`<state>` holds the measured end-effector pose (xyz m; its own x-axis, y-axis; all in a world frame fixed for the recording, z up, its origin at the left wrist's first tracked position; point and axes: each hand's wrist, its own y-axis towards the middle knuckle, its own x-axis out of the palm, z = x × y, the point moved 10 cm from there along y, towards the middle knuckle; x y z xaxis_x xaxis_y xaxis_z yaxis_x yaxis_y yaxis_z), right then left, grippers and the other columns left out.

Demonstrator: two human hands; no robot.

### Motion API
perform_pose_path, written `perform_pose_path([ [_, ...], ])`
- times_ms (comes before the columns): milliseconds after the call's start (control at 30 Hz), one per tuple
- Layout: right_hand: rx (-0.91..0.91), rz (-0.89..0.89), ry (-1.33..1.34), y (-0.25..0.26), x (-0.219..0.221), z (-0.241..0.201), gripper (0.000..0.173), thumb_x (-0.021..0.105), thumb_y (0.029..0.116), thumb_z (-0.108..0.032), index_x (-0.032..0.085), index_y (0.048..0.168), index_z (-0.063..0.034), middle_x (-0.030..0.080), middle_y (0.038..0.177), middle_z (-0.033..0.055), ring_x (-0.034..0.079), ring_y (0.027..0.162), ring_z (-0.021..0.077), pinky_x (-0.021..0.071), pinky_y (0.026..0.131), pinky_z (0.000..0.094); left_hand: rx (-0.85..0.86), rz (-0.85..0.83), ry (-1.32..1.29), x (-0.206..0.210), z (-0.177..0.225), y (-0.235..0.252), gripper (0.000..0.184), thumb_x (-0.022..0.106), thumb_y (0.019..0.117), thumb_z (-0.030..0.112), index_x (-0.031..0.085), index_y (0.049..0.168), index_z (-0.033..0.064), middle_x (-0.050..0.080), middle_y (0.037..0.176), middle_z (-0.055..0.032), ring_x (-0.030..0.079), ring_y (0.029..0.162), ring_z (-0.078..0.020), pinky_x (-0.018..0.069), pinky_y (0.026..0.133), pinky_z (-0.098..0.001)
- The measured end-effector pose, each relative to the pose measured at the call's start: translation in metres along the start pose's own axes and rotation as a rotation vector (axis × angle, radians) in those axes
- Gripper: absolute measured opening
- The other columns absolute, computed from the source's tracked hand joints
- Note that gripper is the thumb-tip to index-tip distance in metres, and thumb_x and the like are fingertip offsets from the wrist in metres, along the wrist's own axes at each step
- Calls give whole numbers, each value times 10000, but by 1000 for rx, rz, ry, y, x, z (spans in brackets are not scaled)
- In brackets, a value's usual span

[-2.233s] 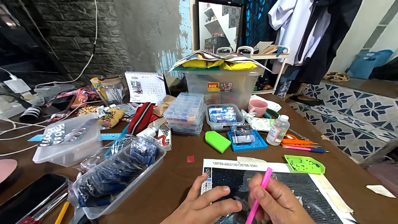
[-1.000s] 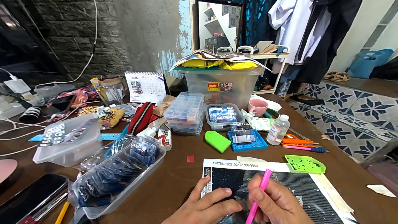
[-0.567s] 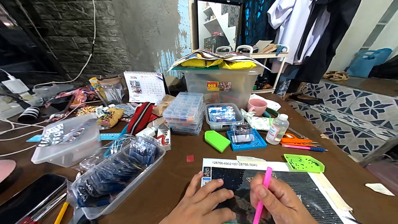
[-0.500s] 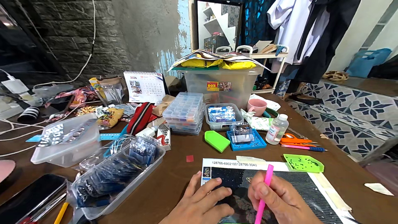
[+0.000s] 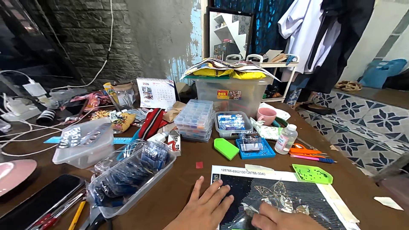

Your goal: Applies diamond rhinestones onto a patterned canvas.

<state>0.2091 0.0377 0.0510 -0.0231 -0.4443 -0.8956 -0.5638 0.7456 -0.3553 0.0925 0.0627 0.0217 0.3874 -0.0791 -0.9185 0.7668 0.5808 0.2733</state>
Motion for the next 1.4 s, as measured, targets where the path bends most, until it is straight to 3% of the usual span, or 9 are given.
perform_pose_path([
  [200,-32,-20,27,7,9,0,592,784,904,-372,629,1299,41,627,1218,262,681,982,432,557,814,579,-39,-77,-20,4,-2,0,1155,555,739,869,481,1484,-11,429,1585,-209,301,1513,-447,104,1131,-788],
  [333,-80,29,114,7,-1,5,562,805,887,-337,658,1277,41,648,1187,268,680,998,432,551,833,590,-39,-88,-14,6,-3,0,1172,558,731,873,473,1489,-16,428,1588,-205,307,1512,-443,115,1127,-788],
  [500,-204,51,224,0,-17,5,549,823,866,-345,682,1243,29,670,1133,250,680,982,414,543,830,597,-60,-141,-52,9,-5,-1,1158,677,714,798,451,1507,-15,393,1610,-208,276,1528,-435,84,1139,-784],
  [567,-163,48,201,0,-16,7,542,813,876,-342,677,1253,24,662,1160,251,677,994,418,542,826,597,-44,-140,-36,11,-4,-1,1155,597,743,840,450,1509,-12,391,1612,-207,288,1524,-434,101,1134,-786],
  [700,-157,27,157,1,-9,5,552,805,881,-365,673,1254,19,661,1156,250,681,973,416,543,807,597,-12,-161,-64,11,-1,-3,1051,617,798,777,434,1544,59,348,1647,-174,242,1539,-445,82,1126,-798],
  [767,-139,19,137,1,-9,6,549,810,878,-356,673,1258,16,657,1169,255,682,979,422,544,814,599,-2,-190,-73,13,0,-3,1006,555,842,779,425,1559,86,338,1653,-169,225,1543,-454,73,1123,-804],
  [1100,-87,-14,86,3,-7,10,540,799,887,-360,668,1266,3,653,1180,250,680,972,425,537,798,599,19,-194,-78,13,3,-3,977,495,890,764,406,1559,57,303,1668,-172,216,1556,-413,58,1145,-777],
  [1267,-32,-51,38,8,-2,16,525,795,896,-319,646,1286,0,643,1197,247,675,992,427,535,809,594,26,-199,-88,13,4,-3,888,479,936,713,439,1544,67,357,1648,-150,232,1548,-426,52,1136,-788],
  [1400,-39,-20,26,8,-5,18,620,837,844,-375,634,1311,-21,617,1239,241,674,979,427,541,772,595,29,-193,-81,13,4,-2,900,474,935,718,435,1544,56,362,1645,-152,245,1546,-418,58,1140,-783],
])
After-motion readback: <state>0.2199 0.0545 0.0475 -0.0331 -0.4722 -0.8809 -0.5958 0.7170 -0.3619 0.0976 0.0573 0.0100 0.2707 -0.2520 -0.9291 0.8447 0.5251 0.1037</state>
